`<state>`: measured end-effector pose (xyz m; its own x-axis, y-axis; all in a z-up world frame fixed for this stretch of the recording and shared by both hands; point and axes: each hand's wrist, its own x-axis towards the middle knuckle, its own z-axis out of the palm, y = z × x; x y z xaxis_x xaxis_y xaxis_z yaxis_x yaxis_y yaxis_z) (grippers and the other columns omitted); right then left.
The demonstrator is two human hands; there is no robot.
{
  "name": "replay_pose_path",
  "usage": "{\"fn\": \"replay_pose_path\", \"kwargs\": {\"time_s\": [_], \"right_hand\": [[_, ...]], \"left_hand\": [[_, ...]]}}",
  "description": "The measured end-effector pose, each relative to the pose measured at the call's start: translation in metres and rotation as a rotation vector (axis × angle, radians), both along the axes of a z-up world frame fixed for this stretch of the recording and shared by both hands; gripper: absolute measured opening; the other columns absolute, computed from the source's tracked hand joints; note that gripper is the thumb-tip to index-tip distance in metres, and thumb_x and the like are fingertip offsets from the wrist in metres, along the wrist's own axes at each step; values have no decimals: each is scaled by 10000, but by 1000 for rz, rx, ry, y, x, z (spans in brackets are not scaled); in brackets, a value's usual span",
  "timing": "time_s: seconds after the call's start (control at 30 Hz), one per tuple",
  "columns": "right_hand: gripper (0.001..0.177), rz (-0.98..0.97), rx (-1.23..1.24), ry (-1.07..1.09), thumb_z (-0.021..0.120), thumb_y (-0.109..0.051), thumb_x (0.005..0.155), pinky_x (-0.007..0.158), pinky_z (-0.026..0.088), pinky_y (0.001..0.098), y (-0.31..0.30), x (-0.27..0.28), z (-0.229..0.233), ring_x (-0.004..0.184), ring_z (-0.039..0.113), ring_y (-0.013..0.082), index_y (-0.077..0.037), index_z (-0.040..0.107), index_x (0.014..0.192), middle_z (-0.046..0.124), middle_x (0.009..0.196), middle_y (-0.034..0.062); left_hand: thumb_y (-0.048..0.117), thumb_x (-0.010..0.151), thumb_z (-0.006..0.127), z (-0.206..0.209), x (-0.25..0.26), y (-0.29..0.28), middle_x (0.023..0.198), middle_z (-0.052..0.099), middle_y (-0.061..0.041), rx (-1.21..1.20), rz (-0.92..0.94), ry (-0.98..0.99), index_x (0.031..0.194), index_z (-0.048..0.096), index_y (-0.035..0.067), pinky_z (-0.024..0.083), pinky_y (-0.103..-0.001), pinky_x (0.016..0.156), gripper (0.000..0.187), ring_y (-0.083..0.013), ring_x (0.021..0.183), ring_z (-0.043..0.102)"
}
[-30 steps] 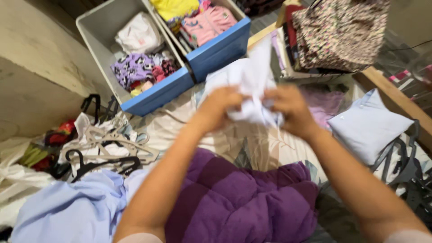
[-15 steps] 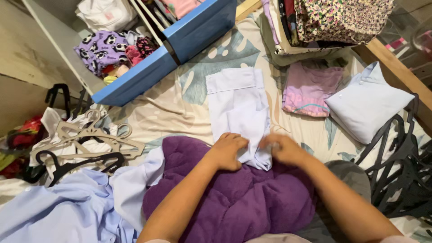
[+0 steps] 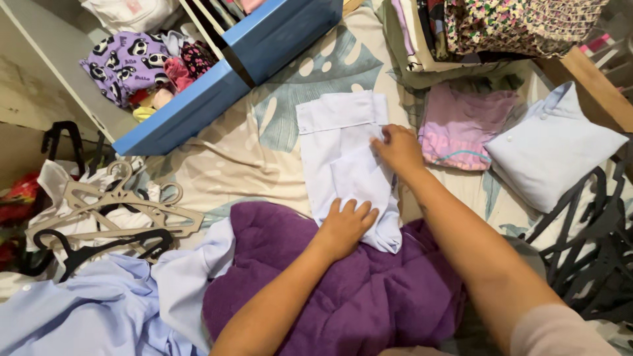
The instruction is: The person sorts through a pile of laundry on the floor, folding small items and placing them into open plastic storage drawers.
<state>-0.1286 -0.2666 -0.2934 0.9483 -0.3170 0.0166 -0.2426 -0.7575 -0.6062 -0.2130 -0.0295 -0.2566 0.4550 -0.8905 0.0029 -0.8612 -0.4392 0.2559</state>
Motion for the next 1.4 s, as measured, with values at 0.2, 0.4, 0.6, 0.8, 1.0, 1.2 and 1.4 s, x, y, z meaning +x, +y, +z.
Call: {"fn": "replay_pose_path", "kwargs": {"time_s": [0.2,0.4,0.6,0.8,1.0,1.2,1.4], "right_hand": [[197,-161,162,13,737,-228,918,658,487,403,14,14,1,681,621,293,-45,676,959,657,756,130],[194,-288,214,-100,707,-180,965,641,464,408,-5,-10,-2,679,573,312,-25,610,1029,602,762,142],[343,126,-58,-438,635,-8,865,965,442,470,3,-25,33,1121,540,388,1,596,1206,591,1189,204],[280,663,134,-185,634,-119,864,1107,392,459,6,-59,43,1303,525,356,-93,669,1141,654,1273,145],[375,497,802,294,567,-257,981,1149,393,385,-34,-81,-39,1362,532,270,-79,674,1293,645,1394,109],[607,177,896,130,586,-171,873,1067,429,316,-58,-67,-71,1275,520,201,-38,480,1456,569,1392,144],[481,-248,503,34,687,-300,948,954,524,349,-2,-33,-40,1082,680,233,-28,558,1323,717,1186,143]], "left_hand": [[154,873,609,1,0,-10,1299,588,-79,19,-19,25,1449,528,131,455,-500,909,582,-308,1105,578],[180,879,586,-11,-3,-12,1249,603,-35,-119,-39,-68,1371,577,173,461,-517,954,492,-265,1120,590],[171,887,580,-23,-4,-16,1155,607,-31,-111,-35,-52,1294,626,163,471,-496,885,410,-270,1043,592],[142,884,572,-17,-2,-11,1066,653,-29,-126,7,172,1170,663,182,490,-464,837,303,-269,965,638],[106,793,647,14,52,-16,987,727,-151,-196,208,659,1286,614,200,544,-458,786,503,-359,894,702],[136,882,636,25,200,-62,998,728,-168,-271,309,442,1285,620,196,521,-494,794,408,-378,927,690],[205,865,715,9,216,-94,1182,683,-118,-501,550,124,1284,601,120,401,-501,1010,443,-329,1162,587]]}}
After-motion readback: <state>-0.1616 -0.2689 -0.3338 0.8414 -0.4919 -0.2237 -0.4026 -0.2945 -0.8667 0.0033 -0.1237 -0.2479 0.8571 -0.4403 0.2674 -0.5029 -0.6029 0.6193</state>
